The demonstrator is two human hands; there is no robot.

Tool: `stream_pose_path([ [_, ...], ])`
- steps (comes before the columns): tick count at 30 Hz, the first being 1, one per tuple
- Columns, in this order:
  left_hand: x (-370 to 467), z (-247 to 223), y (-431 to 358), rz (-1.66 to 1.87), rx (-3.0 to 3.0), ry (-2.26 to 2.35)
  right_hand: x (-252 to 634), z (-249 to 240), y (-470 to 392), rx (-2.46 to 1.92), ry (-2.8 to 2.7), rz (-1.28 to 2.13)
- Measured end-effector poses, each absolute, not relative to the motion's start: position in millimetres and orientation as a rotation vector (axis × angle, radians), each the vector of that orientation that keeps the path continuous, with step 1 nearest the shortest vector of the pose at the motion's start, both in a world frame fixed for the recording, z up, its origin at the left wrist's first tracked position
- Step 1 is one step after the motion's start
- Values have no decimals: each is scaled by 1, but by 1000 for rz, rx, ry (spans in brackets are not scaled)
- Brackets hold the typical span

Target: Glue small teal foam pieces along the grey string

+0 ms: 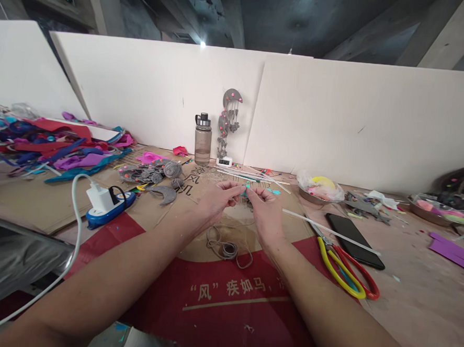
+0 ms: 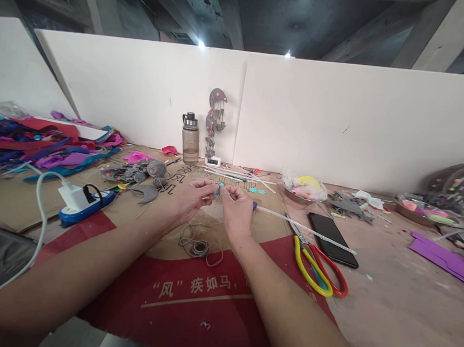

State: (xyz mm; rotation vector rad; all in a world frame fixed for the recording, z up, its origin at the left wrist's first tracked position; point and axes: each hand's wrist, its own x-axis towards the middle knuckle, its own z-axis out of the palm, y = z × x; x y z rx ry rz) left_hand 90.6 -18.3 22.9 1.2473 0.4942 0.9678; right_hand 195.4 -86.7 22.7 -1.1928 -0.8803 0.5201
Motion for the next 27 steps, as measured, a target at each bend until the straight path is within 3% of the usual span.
stream_pose_path([
  [8,92,24,-13,1002,1231,509,191,22,-90,-1215,-1002,529],
  [18,68,28,34,1313,1187,617,190,15,-96,-1333,-1389,452],
  [24,51,33,56,1406,1033,590,197,34,-112,-1214,-1990,59],
  [27,48,36,58,1388,949,531,216,44,-112,-1412,-1794,-100],
])
